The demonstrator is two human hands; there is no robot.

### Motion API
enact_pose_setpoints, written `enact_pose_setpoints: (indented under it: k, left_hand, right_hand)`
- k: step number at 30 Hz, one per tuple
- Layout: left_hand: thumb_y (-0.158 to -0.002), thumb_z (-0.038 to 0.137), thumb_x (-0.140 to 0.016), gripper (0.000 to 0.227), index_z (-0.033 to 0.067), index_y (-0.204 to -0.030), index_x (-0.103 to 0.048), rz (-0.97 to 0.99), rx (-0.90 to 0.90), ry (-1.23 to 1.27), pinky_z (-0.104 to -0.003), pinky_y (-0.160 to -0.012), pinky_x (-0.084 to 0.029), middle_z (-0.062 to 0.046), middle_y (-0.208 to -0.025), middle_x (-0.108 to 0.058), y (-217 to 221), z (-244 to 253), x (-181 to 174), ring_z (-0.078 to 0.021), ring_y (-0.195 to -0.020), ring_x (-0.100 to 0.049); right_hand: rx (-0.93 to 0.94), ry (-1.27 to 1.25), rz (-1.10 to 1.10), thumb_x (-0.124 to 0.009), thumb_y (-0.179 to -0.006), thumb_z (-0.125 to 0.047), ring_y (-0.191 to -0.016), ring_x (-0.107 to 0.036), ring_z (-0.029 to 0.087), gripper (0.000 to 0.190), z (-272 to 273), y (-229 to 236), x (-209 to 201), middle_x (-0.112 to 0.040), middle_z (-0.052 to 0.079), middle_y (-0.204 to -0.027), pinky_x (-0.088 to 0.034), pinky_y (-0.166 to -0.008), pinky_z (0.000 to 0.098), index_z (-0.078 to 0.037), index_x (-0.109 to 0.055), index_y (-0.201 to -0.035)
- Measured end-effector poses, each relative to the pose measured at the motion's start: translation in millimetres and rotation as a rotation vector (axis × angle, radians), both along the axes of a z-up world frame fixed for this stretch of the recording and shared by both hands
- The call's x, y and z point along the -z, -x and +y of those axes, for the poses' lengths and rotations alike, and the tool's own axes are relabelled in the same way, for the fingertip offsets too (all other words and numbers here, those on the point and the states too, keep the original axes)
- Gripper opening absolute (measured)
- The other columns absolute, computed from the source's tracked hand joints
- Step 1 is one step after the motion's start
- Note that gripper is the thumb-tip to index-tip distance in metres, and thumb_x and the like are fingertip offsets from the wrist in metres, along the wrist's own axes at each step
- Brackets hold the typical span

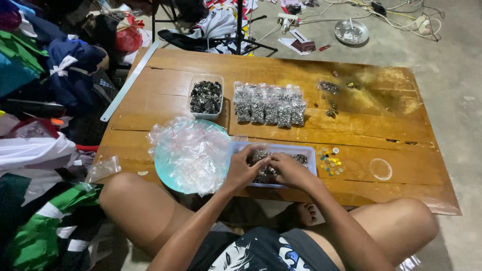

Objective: Sorting through a container of small metal rivets or buttons by hand on a wooden table.

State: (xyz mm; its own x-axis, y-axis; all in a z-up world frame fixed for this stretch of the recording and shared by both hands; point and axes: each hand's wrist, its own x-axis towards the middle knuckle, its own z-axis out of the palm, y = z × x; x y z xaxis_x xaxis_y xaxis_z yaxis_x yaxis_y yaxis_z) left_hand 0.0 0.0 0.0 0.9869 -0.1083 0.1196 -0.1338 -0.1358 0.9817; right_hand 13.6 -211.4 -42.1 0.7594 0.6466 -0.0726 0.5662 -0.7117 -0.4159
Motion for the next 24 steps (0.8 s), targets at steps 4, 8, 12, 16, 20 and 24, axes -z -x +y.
enact_pose_setpoints:
  k: [4,8,12,16,20,24]
  left_hand:
    - [-0.079,0.037,-0.088,0.041,0.0223,-0.115,-0.076,0.04,-0.03,0.004,-0.042,-0.081,-0.06,-0.015,-0.095,-0.078,-2,3,1,-0.0302,-0.094,-0.076]
    - [-0.078,0.041,-0.089,0.042,0.0185,-0.111,-0.074,0.079,-0.089,0.038,-0.042,-0.078,-0.058,-0.015,-0.088,-0.077,0,6,-4,-0.0261,-0.084,-0.074]
    - [-0.084,0.031,-0.084,0.028,0.0145,-0.105,-0.074,0.057,-0.122,0.097,-0.036,-0.072,-0.058,-0.013,-0.075,-0.074,2,20,-29,-0.0181,-0.073,-0.07]
    - [-0.086,0.03,-0.083,0.025,0.0159,-0.104,-0.074,0.024,-0.163,0.116,-0.033,-0.072,-0.057,-0.012,-0.078,-0.075,0,26,-21,-0.0141,-0.074,-0.067]
    - [-0.088,0.03,-0.083,0.023,0.0147,-0.103,-0.074,-0.018,-0.152,0.134,-0.031,-0.07,-0.056,-0.01,-0.078,-0.076,-9,31,-20,-0.0115,-0.072,-0.066]
    - [-0.089,0.026,-0.082,0.02,0.0132,-0.103,-0.074,-0.054,-0.119,0.125,-0.03,-0.071,-0.056,-0.009,-0.073,-0.074,-10,32,-17,-0.0088,-0.071,-0.064]
  right_hand:
    - [0.0,-0.011,0.064,-0.073,-0.081,-0.017,-0.105,-0.068,0.04,0.022,6,9,-34,-0.072,0.012,-0.106,-0.055,-0.09,0.0511,-0.011,-0.073,-0.102]
    - [0.015,0.052,0.172,-0.072,-0.083,-0.012,-0.1,-0.072,0.042,0.018,-3,5,-44,-0.077,0.016,-0.097,-0.056,-0.09,0.0534,-0.011,-0.078,-0.099]
    - [0.151,0.073,0.129,-0.068,-0.091,-0.033,-0.105,-0.073,0.031,0.024,-5,4,-52,-0.077,0.009,-0.107,-0.059,-0.089,0.0434,-0.023,-0.079,-0.109]
    - [0.043,-0.058,-0.048,-0.069,-0.09,-0.024,-0.112,-0.068,0.037,0.028,14,-4,-29,-0.073,0.014,-0.116,-0.056,-0.093,0.0481,-0.014,-0.073,-0.116]
    - [-0.084,-0.078,-0.032,-0.071,-0.085,-0.018,-0.126,-0.06,0.039,0.052,51,-23,-13,-0.066,0.017,-0.128,-0.053,-0.101,0.0484,-0.017,-0.061,-0.136]
    - [-0.004,-0.008,0.153,-0.072,-0.084,-0.026,-0.129,-0.056,0.045,0.068,65,-27,-1,-0.059,0.021,-0.139,-0.052,-0.1,0.0566,-0.01,-0.052,-0.147]
